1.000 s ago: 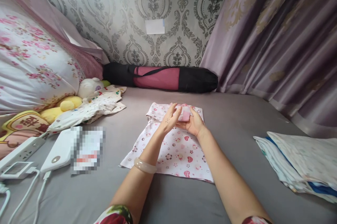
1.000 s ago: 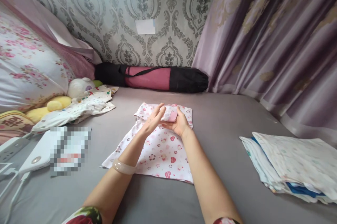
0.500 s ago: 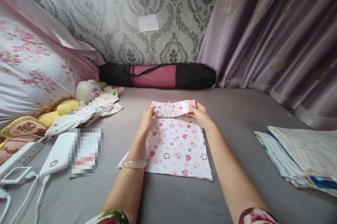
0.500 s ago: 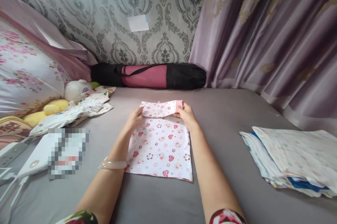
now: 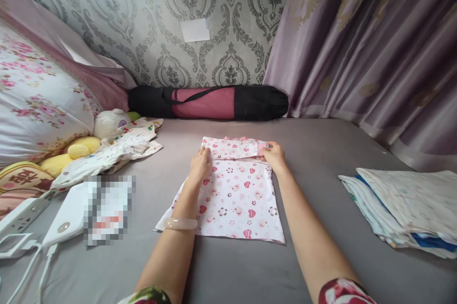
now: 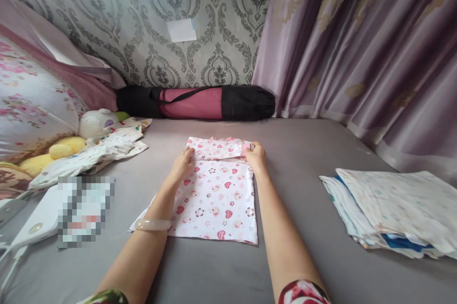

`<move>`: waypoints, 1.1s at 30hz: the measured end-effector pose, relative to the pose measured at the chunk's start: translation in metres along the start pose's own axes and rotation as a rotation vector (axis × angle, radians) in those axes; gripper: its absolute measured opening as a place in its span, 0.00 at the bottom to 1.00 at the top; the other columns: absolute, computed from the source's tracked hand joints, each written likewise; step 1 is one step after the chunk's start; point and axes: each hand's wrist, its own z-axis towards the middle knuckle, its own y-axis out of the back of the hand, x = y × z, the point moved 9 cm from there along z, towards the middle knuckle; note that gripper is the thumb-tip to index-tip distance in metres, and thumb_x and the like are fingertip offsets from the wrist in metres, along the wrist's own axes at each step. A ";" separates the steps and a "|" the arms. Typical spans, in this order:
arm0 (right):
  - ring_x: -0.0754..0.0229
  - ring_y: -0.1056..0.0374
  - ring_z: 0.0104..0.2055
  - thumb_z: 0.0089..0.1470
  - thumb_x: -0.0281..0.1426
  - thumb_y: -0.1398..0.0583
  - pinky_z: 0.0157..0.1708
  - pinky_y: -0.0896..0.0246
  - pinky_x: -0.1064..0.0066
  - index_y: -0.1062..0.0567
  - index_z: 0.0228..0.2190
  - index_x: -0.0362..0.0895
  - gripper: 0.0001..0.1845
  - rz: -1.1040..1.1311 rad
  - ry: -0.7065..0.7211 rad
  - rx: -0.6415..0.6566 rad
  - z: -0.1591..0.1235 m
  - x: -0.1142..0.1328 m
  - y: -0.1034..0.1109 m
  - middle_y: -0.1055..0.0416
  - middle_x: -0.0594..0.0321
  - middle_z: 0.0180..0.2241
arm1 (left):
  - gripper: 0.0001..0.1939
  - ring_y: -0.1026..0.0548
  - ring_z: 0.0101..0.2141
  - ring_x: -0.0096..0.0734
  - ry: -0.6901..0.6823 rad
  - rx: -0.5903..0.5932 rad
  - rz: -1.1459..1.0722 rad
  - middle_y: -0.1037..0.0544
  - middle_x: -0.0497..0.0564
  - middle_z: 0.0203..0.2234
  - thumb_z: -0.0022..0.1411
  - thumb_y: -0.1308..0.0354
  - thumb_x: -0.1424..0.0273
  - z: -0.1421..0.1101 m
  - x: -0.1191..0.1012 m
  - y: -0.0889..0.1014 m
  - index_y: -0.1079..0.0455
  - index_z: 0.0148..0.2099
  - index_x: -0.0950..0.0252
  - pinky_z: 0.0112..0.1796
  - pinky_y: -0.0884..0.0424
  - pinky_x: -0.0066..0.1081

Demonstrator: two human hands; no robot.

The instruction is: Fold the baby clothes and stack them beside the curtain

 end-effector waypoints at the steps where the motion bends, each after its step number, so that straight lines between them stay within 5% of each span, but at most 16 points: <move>1: 0.63 0.28 0.23 0.53 0.27 0.42 0.28 0.31 0.73 0.31 0.53 0.40 0.24 -0.051 0.016 -0.009 0.000 0.002 0.002 0.23 0.55 0.38 | 0.17 0.43 0.63 0.50 -0.003 0.009 0.039 0.35 0.61 0.60 0.54 0.48 0.78 0.000 -0.001 -0.001 0.32 0.46 0.61 0.61 0.49 0.50; 8: 0.59 0.28 0.40 0.54 0.25 0.46 0.43 0.37 0.70 0.29 0.51 0.45 0.22 -0.326 0.231 -0.062 -0.008 0.023 0.009 0.23 0.58 0.39 | 0.21 0.43 0.63 0.48 -0.024 0.068 0.213 0.38 0.59 0.62 0.57 0.51 0.79 -0.001 -0.002 -0.007 0.34 0.52 0.60 0.61 0.48 0.48; 13: 0.55 0.29 0.43 0.56 0.25 0.48 0.42 0.39 0.69 0.22 0.40 0.46 0.17 -0.498 0.267 -0.041 -0.017 0.029 0.005 0.23 0.57 0.41 | 0.22 0.41 0.61 0.46 -0.069 0.106 0.289 0.36 0.57 0.61 0.59 0.54 0.79 -0.002 -0.005 -0.011 0.34 0.53 0.58 0.59 0.46 0.49; 20: 0.53 0.32 0.47 0.60 0.27 0.51 0.44 0.41 0.70 0.22 0.44 0.45 0.19 -0.701 0.308 -0.016 -0.025 0.033 -0.006 0.27 0.52 0.44 | 0.20 0.43 0.63 0.49 -0.049 0.080 0.378 0.39 0.60 0.63 0.67 0.58 0.69 -0.004 -0.008 -0.013 0.36 0.58 0.62 0.60 0.49 0.51; 26: 0.49 0.35 0.51 0.60 0.27 0.51 0.47 0.41 0.66 0.22 0.47 0.46 0.20 -0.699 0.289 -0.050 -0.028 0.029 -0.003 0.30 0.48 0.47 | 0.26 0.46 0.65 0.51 -0.024 0.020 0.517 0.42 0.58 0.65 0.69 0.59 0.60 -0.011 -0.013 -0.014 0.41 0.65 0.61 0.62 0.52 0.51; 33: 0.56 0.33 0.50 0.59 0.26 0.48 0.49 0.43 0.71 0.22 0.45 0.46 0.19 -0.582 0.244 -0.038 -0.012 0.011 0.006 0.25 0.55 0.43 | 0.31 0.49 0.65 0.54 0.020 0.112 0.650 0.47 0.59 0.67 0.68 0.64 0.56 -0.012 -0.019 -0.018 0.46 0.67 0.65 0.61 0.53 0.53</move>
